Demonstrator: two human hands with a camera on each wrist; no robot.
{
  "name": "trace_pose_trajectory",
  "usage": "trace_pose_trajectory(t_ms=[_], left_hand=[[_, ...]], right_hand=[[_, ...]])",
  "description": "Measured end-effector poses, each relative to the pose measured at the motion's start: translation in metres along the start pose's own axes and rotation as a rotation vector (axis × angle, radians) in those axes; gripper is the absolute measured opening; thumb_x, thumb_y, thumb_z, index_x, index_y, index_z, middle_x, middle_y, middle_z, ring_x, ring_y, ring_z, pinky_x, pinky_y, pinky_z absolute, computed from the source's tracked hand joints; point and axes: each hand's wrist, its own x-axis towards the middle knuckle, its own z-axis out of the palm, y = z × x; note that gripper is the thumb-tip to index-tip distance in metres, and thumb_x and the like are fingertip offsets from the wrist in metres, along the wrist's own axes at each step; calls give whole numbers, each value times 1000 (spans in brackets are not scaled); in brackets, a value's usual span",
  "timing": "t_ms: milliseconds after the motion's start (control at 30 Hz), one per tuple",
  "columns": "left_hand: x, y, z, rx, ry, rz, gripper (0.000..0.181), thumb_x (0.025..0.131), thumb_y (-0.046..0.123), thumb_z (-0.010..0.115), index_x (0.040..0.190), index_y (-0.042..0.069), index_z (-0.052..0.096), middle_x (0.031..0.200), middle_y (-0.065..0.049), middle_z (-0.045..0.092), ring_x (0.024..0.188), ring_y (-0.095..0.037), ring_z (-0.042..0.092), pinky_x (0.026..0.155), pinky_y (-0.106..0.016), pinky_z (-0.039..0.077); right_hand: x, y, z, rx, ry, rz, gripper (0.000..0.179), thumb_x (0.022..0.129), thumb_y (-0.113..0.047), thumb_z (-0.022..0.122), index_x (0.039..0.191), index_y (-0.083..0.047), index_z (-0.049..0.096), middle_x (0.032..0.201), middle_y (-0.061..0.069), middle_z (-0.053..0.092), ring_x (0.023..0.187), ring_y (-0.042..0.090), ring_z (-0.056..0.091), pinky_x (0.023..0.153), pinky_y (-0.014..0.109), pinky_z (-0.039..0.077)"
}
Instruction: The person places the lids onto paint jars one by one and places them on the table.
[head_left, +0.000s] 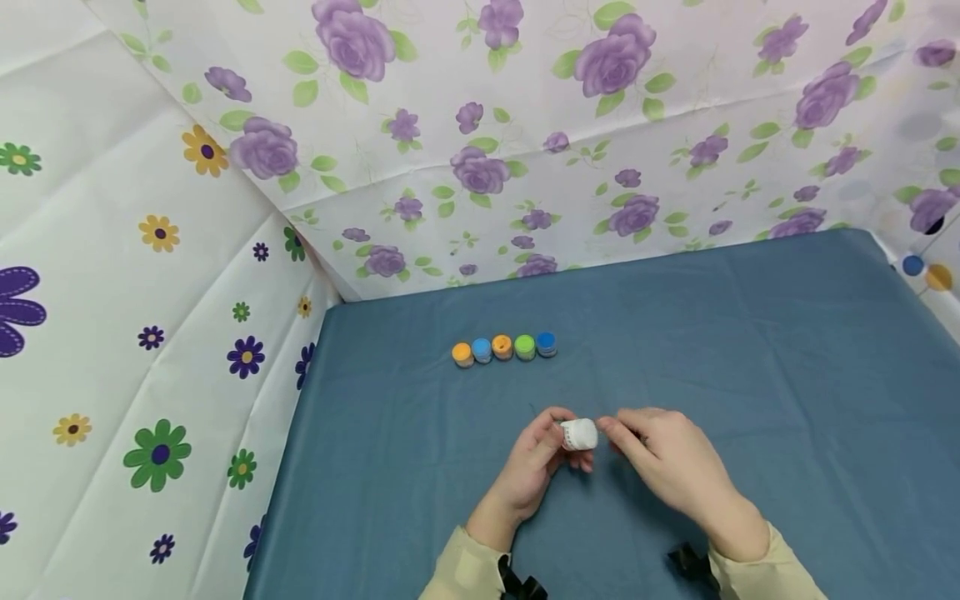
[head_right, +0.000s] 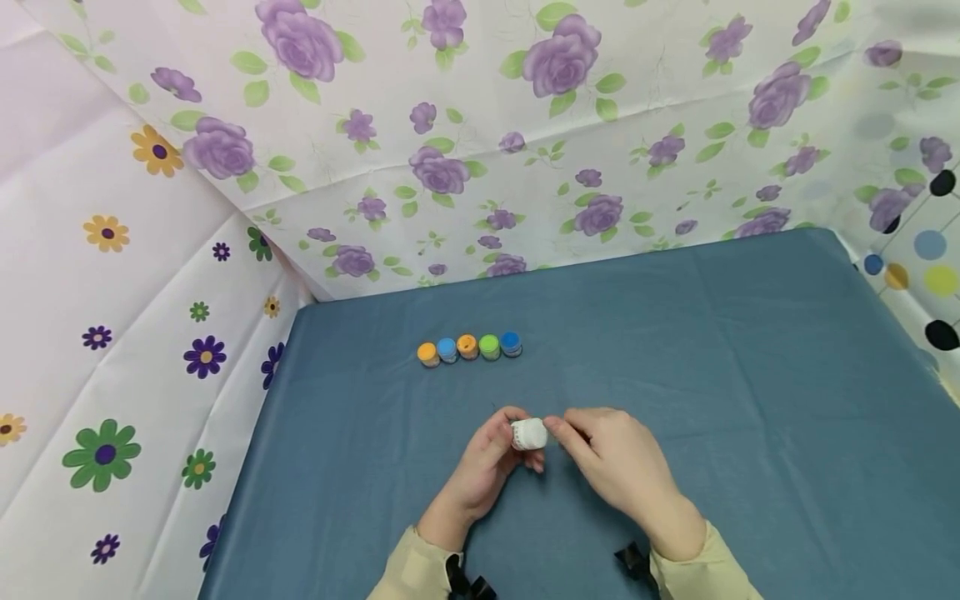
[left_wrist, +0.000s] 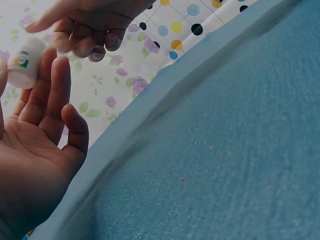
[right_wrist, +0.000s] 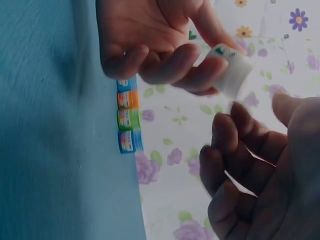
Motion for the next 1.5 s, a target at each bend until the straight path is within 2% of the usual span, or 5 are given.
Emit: trace_pose_trajectory(t_ms=[100, 233, 367, 833, 1500], left_hand=[[-1, 0, -1, -2, 8, 13, 43, 112, 56, 43, 126, 18, 56, 98, 2, 70, 86, -12, 68, 82, -32, 55], [-1, -1, -2, 3, 2, 17, 44, 112, 57, 41, 126, 18, 56, 98, 2, 70, 86, -12, 66, 82, -32, 54], [0, -1, -2, -1, 4, 4, 45, 111, 59, 44, 126, 18, 55, 100, 4, 71, 86, -10, 67, 83, -32, 53], [1, -2, -3, -4, -12, 11, 45, 112, 58, 45, 128, 16, 54, 102, 2, 70, 88, -10, 68, 83, -32, 54], [0, -4, -3, -56, -58, 17, 39, 104, 47, 70, 125, 18, 57, 106, 8, 74, 89, -11, 67, 86, -30, 56]], right_hand=[[0, 3, 0, 26, 27, -39, 18, 110, -38, 63, 113, -26, 76, 93, -15, 65, 73, 2, 57, 61, 29, 49], [0, 8, 0, 35, 20, -135, 46, 105, -31, 74, 149, -26, 62, 126, -9, 66, 99, 8, 64, 71, 33, 55], [-1, 11, 2, 29, 6, -257, 71, 96, -19, 84, 159, -26, 51, 145, -3, 59, 110, 16, 66, 79, 37, 58], [2, 12, 4, 1, 81, -425, 64, 86, -1, 89, 143, -23, 68, 137, -3, 64, 121, 19, 63, 98, 32, 52], [1, 11, 6, -37, 58, -234, 17, 97, -32, 83, 104, -33, 68, 101, -20, 64, 94, 7, 60, 76, 35, 55]])
